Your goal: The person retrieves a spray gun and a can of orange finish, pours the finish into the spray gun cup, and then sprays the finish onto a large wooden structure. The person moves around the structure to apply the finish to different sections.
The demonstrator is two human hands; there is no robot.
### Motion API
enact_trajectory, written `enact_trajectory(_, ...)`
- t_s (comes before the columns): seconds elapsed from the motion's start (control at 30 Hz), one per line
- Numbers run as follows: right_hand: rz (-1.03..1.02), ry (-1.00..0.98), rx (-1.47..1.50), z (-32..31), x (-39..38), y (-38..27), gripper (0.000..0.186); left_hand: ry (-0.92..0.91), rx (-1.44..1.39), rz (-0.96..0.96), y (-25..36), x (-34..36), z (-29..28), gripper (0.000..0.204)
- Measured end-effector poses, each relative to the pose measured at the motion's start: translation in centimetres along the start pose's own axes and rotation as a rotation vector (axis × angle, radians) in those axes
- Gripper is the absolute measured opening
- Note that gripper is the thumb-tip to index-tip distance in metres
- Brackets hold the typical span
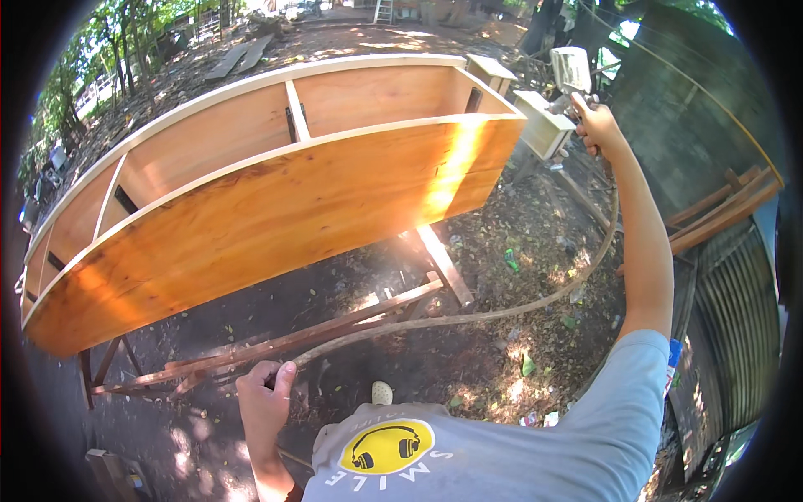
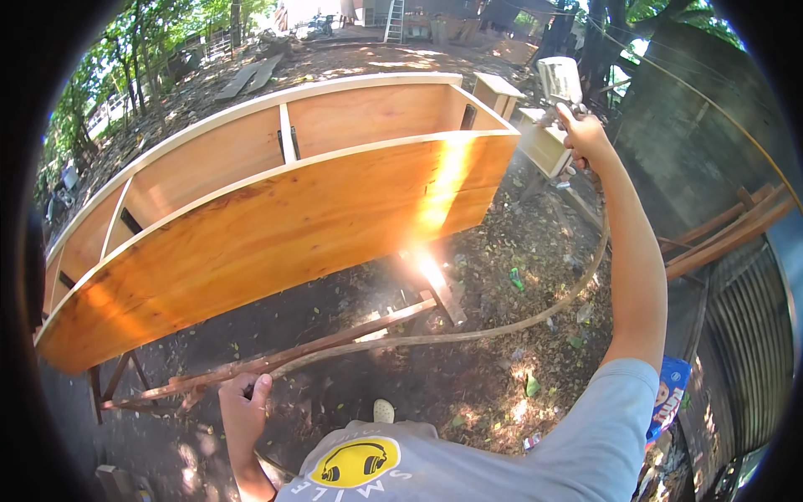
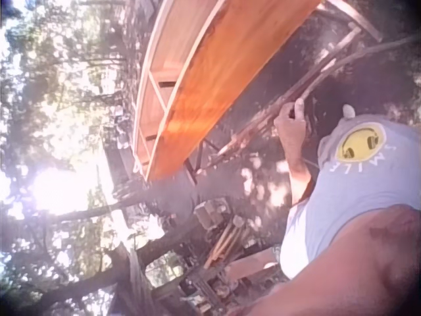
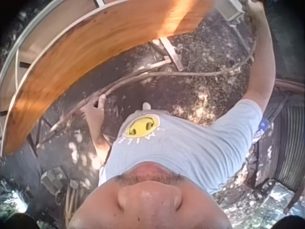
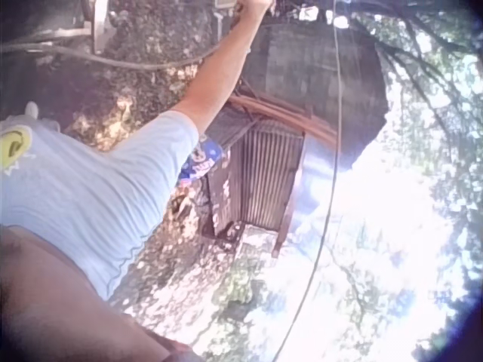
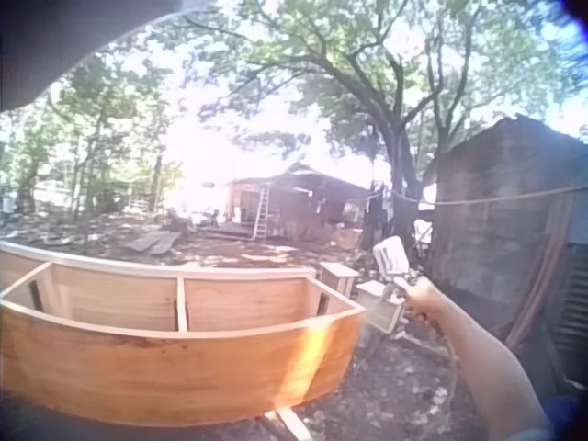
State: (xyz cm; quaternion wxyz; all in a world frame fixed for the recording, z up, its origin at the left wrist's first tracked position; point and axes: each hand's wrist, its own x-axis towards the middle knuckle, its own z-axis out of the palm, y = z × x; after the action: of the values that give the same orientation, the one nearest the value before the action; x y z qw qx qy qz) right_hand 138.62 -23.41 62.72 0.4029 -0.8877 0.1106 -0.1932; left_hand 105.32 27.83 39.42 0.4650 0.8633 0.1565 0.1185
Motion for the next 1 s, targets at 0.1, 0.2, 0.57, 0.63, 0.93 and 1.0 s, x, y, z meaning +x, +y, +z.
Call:
enact_trajectory(0.1,-0.048,-0.161,0.011,1.3,-3.0,-3.0,0.049,-0.005,0.023,-0.051,-0.7,-0.8,-1.8,0.025)
enact_trajectory(0.2,-0.053,-0.273,0.043,3.7,-6.7,-7.2,0.048,0.083,0.018,0.02,-3.1,-2.4,-3.5,0.025)
enact_trajectory(0.57,-0.263,-0.55,0.127,14.6,-20.7,-21.0,0.052,0.374,-0.018,-0.237,-11.9,-14.9,-16.3,0.027)
enact_trajectory(0.63,-0.278,-0.635,0.164,16.8,-23.3,-23.6,0.052,0.431,0.023,-0.307,-14.0,-17.9,-18.9,0.027)
enact_trajectory(0.93,-0.403,-0.826,0.26,27.4,-34.3,-34.6,0.052,0.754,0.063,-0.381,-18.5,-28.7,-26.1,0.024)
enact_trajectory(1.0,-0.406,-0.887,0.276,29.7,-36.3,-37.2,0.052,0.783,0.072,-0.419,-19.6,-30.9,-27.2,0.024)
